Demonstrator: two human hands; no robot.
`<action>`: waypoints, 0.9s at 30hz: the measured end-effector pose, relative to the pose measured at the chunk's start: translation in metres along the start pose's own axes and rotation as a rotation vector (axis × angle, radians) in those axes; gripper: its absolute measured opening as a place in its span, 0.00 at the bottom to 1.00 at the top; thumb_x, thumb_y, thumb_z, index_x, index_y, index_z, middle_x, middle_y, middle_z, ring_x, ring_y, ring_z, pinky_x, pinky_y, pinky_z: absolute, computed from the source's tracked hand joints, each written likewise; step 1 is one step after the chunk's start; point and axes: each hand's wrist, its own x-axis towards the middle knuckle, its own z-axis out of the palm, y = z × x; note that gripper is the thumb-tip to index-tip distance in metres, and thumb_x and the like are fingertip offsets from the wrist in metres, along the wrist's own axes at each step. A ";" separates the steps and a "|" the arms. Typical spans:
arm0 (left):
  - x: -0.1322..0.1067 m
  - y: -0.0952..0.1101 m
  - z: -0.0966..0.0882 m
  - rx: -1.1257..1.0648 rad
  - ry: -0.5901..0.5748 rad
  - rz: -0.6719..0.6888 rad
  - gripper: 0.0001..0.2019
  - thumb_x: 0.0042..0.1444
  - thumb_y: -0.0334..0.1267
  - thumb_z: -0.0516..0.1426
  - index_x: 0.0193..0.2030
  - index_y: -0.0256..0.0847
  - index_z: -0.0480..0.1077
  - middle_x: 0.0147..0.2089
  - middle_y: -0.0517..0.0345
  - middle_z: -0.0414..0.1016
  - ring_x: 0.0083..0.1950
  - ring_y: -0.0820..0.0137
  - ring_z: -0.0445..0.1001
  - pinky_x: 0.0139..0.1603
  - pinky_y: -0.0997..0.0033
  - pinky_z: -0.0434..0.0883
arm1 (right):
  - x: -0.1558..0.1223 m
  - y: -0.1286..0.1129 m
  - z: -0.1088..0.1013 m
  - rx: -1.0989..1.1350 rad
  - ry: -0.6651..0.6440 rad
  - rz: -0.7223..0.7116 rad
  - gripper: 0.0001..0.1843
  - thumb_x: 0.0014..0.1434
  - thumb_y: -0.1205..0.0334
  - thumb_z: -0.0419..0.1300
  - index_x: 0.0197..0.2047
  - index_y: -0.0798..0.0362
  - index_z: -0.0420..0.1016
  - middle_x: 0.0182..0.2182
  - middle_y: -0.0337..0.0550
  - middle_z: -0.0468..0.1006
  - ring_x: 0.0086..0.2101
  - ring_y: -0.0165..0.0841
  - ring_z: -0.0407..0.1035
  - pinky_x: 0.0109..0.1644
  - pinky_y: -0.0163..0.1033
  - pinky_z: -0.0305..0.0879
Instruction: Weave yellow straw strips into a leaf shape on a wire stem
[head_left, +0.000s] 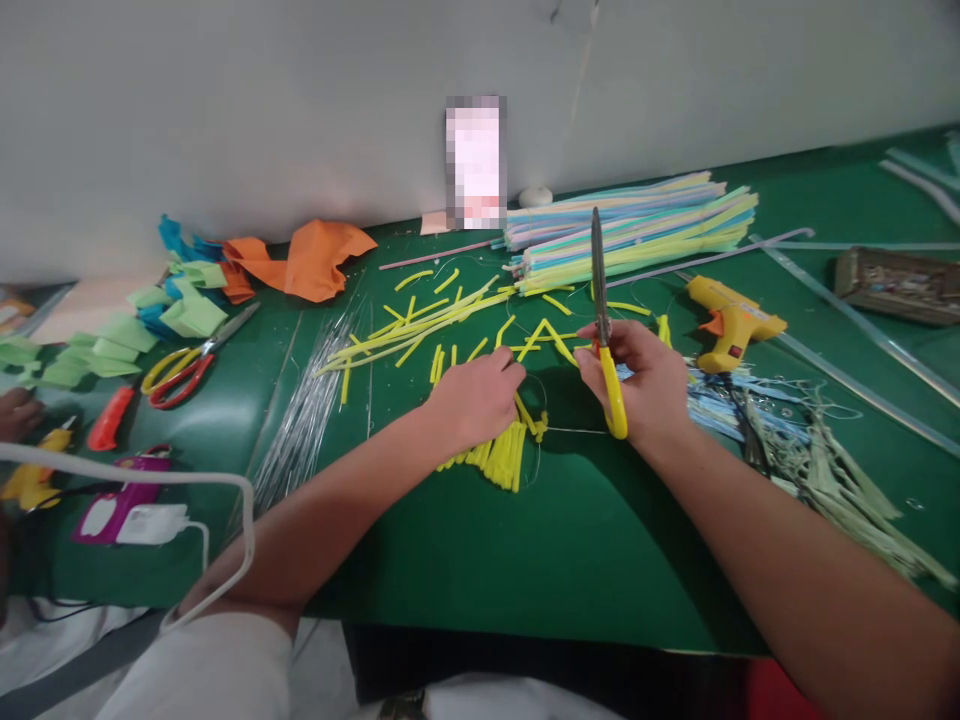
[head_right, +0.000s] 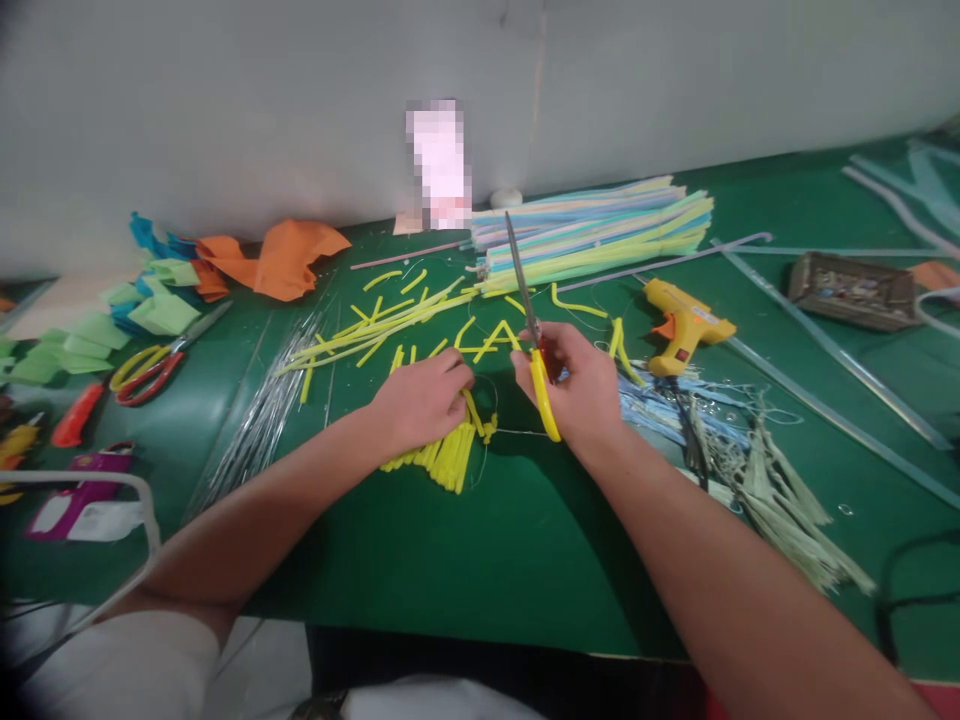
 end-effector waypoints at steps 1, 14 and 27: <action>0.000 0.001 0.001 0.006 0.001 0.004 0.12 0.59 0.32 0.49 0.46 0.35 0.71 0.47 0.47 0.71 0.43 0.61 0.74 0.26 0.69 0.64 | 0.000 0.000 0.000 -0.001 -0.002 0.003 0.13 0.54 0.54 0.62 0.42 0.47 0.74 0.25 0.36 0.75 0.25 0.31 0.67 0.31 0.37 0.65; 0.004 -0.011 0.011 -0.288 0.141 -0.167 0.13 0.57 0.31 0.49 0.44 0.39 0.73 0.38 0.53 0.78 0.37 0.65 0.75 0.35 0.68 0.69 | 0.000 0.001 0.000 -0.030 -0.007 0.015 0.15 0.54 0.51 0.62 0.43 0.47 0.75 0.26 0.37 0.75 0.27 0.32 0.68 0.33 0.39 0.66; 0.007 -0.020 0.022 -0.616 0.249 -0.149 0.10 0.51 0.30 0.57 0.41 0.37 0.73 0.31 0.59 0.75 0.28 0.75 0.69 0.32 0.73 0.67 | 0.005 -0.004 -0.005 -0.144 -0.056 0.050 0.17 0.51 0.50 0.63 0.43 0.48 0.76 0.24 0.37 0.75 0.24 0.32 0.67 0.31 0.39 0.65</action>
